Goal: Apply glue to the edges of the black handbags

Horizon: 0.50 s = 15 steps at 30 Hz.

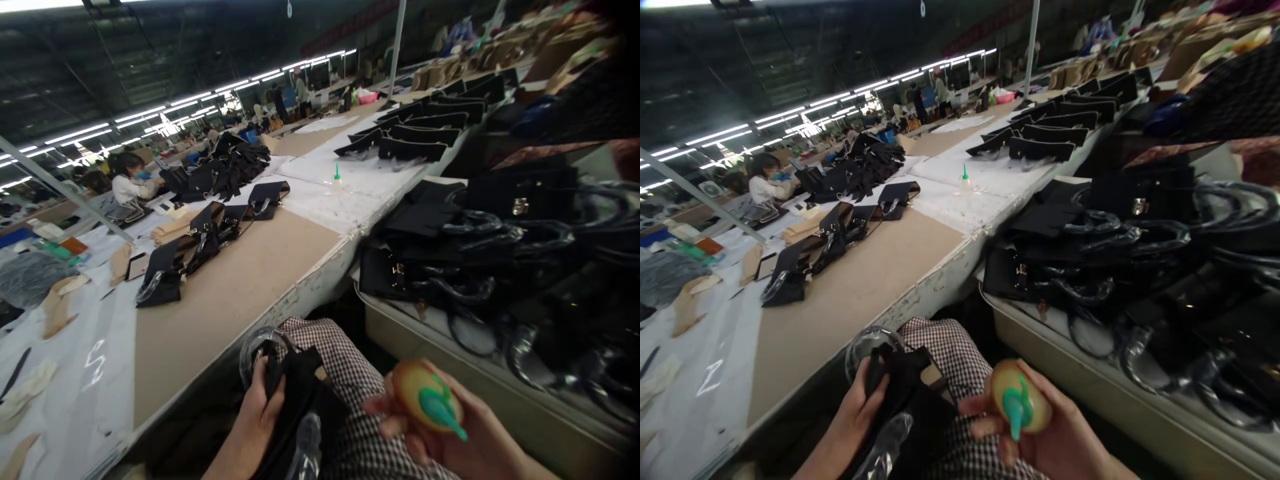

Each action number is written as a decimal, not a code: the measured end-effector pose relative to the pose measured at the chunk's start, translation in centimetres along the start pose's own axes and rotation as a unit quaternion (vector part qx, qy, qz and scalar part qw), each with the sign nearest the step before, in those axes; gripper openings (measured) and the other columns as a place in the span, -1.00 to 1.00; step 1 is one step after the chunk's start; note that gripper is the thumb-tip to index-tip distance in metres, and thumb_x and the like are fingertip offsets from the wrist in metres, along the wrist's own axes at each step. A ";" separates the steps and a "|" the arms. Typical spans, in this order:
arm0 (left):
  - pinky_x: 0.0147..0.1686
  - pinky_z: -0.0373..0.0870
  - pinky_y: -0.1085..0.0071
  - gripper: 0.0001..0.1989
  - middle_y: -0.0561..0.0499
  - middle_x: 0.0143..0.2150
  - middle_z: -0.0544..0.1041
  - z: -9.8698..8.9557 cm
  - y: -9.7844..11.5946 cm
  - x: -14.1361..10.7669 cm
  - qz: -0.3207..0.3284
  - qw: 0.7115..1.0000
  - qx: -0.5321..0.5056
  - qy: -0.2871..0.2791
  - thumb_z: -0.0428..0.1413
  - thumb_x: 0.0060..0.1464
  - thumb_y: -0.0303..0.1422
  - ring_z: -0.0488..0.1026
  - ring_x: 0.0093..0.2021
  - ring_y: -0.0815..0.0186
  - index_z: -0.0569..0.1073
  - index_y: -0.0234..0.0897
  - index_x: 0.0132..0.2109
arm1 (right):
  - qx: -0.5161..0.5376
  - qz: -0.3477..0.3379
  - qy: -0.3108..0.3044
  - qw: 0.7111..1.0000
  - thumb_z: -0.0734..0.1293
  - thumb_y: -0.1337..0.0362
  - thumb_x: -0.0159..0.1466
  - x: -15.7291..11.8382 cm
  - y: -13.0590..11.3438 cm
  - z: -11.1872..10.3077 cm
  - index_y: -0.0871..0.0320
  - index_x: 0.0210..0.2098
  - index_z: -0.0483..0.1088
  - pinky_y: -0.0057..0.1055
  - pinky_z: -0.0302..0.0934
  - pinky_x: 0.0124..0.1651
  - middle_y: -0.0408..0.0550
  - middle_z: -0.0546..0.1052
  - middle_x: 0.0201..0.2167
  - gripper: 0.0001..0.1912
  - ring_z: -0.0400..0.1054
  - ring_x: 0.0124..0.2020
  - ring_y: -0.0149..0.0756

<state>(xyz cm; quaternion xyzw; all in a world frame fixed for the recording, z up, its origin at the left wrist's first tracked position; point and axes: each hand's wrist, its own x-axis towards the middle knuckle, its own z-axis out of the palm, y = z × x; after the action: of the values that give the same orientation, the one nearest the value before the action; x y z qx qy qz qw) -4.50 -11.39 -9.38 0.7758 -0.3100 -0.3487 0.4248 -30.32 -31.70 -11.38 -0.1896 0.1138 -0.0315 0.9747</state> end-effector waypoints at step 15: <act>-0.27 0.33 0.40 -0.78 0.02 -0.31 0.45 -0.1 1.9 -1.4 0.061 0.989 0.096 -0.090 0.16 0.29 -0.23 0.41 -0.27 0.27 0.47 -0.29 -0.26 | 0.034 0.063 -0.021 0.997 0.27 -0.11 0.49 5.2 0.6 -0.6 0.49 0.06 0.45 0.01 0.14 0.25 0.52 0.42 0.14 -0.35 0.35 0.15 0.24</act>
<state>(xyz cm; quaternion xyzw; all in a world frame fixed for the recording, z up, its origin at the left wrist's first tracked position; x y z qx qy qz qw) -5.58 -11.11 -7.26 0.7582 -0.4259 -0.3588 0.3391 -25.35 -31.93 -13.25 -0.1497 0.1043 0.0296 0.9828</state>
